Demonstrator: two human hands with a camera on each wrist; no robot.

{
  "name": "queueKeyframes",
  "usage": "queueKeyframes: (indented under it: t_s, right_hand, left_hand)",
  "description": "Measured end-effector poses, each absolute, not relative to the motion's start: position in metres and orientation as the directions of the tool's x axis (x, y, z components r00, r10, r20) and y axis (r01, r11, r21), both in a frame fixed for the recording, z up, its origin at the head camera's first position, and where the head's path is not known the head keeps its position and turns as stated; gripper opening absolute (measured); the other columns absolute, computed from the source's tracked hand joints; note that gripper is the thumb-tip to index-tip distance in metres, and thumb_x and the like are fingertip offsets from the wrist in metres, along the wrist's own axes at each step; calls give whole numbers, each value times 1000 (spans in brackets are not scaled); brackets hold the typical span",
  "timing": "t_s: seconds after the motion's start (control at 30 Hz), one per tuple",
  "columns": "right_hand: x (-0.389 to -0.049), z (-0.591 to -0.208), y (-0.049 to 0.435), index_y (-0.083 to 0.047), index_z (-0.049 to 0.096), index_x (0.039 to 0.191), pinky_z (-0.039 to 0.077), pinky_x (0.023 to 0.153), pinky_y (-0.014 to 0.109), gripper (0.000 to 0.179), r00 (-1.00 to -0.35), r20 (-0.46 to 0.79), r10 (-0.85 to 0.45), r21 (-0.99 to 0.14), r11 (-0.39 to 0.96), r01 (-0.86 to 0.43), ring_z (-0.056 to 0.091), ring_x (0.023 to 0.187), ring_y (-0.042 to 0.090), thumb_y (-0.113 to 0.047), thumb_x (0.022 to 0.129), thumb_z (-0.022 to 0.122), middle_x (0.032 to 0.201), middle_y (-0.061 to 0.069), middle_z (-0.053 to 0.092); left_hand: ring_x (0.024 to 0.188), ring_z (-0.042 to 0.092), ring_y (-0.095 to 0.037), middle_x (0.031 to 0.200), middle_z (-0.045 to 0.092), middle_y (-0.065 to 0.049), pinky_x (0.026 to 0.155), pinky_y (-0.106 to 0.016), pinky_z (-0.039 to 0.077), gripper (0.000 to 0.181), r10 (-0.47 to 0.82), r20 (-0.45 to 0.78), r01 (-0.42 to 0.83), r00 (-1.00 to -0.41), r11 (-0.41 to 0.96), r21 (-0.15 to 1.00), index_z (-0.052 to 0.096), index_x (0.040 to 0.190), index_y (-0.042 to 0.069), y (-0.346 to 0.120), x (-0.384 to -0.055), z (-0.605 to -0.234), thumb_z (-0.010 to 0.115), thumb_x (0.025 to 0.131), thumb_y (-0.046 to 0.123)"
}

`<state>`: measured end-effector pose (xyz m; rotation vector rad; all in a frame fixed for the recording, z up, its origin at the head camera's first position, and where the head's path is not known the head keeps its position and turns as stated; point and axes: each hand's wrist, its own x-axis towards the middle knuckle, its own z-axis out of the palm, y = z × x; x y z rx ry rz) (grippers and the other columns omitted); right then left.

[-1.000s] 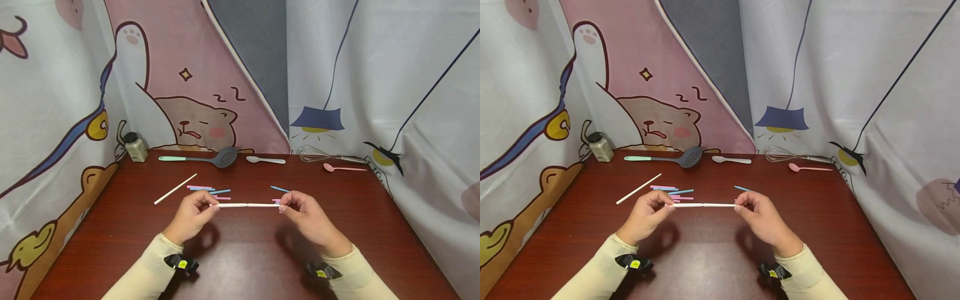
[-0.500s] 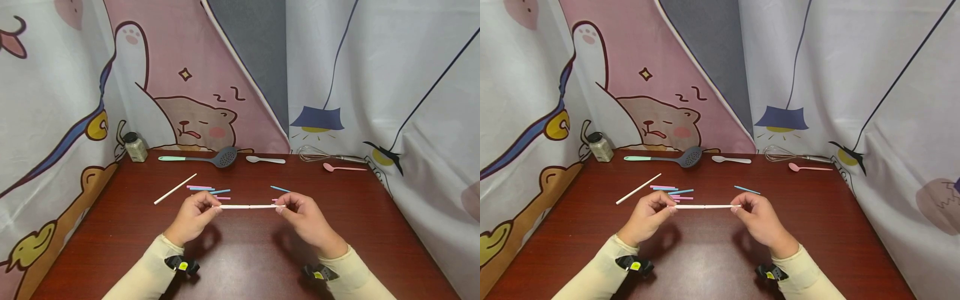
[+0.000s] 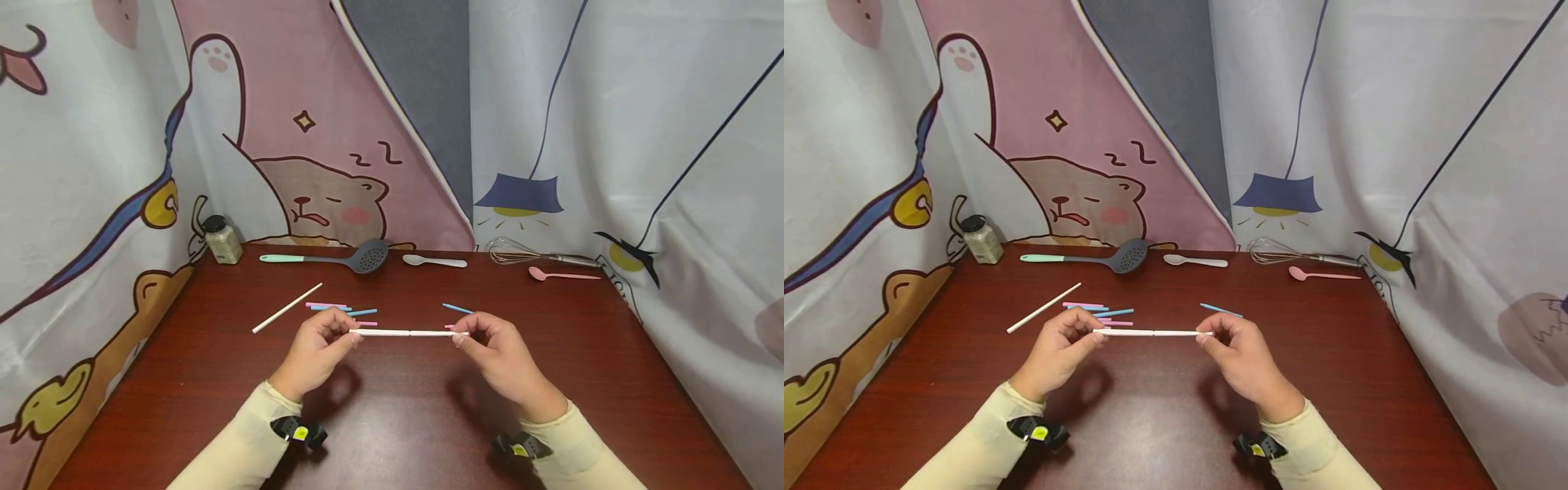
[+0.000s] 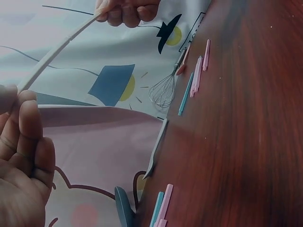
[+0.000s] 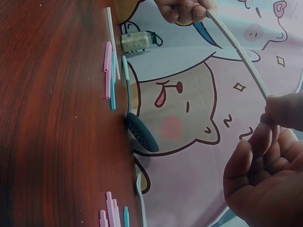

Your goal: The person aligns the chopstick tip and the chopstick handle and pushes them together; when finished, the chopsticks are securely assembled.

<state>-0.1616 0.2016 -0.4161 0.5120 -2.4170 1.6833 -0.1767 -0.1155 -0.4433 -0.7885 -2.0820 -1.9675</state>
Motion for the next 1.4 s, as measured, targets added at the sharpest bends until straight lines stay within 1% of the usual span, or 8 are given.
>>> queueKeyframes:
  t_s: [0.1,0.27,0.43,0.67,0.8,1.03,1.27,1.4]
  right_hand:
    - [-162,-416,202,2,71,96,51,64,23,6,-931,316,-183,-884,300,-359,60,72,7,8,94,69,83,9,70]
    - [-163,-417,203,3,71,95,54,66,23,6,-931,321,-174,-889,283,-360,64,72,9,8,94,69,81,-2,68]
    - [-164,-418,204,3,70,96,54,66,23,6,-932,320,-168,-891,281,-357,64,72,12,8,94,68,81,5,68]
    - [-164,-417,204,3,71,97,55,66,24,6,-934,316,-168,-894,277,-353,64,72,8,7,95,67,81,-2,68]
    - [-164,-416,204,4,71,98,56,66,24,3,-942,301,-150,-898,286,-333,66,72,8,5,95,69,81,-3,69]
    - [-163,-414,203,5,70,97,57,67,27,3,-947,286,-147,-901,295,-318,66,72,8,6,95,69,81,-3,69]
    - [-163,-414,205,4,70,97,57,66,26,3,-944,301,-135,-897,295,-328,66,71,8,6,96,68,81,-4,70]
    - [-162,-414,204,5,70,98,57,67,25,4,-942,305,-142,-900,282,-334,67,72,8,7,96,68,81,-3,70]
  left_hand:
    - [73,63,-2,82,70,-14,64,-20,52,8,248,457,473,-855,7,881,64,98,-9,-116,-177,-443,69,92,-12]
    - [72,61,-3,83,70,1,62,-21,48,11,228,433,453,-872,41,890,64,99,-12,-116,-178,-443,70,92,-8]
    - [71,59,-3,82,67,7,63,-21,48,12,216,416,437,-883,54,898,65,101,-11,-115,-178,-443,71,92,-7]
    - [72,61,-3,83,67,10,64,-21,50,10,199,414,430,-888,40,902,65,100,-10,-115,-179,-445,70,92,-8]
    - [73,63,-3,83,68,10,66,-21,52,10,198,418,430,-886,16,903,63,99,-12,-115,-178,-444,69,91,-9]
    - [75,68,-6,85,70,8,69,-22,57,8,201,436,441,-877,-20,897,63,97,-9,-115,-177,-444,68,92,-11]
    - [77,69,-8,87,72,10,72,-23,59,7,193,443,440,-876,-61,896,61,99,-14,-117,-179,-445,66,93,-13]
    - [79,70,-5,87,72,11,73,-22,59,7,207,435,427,-876,-82,900,59,99,-15,-117,-178,-444,64,94,-12]
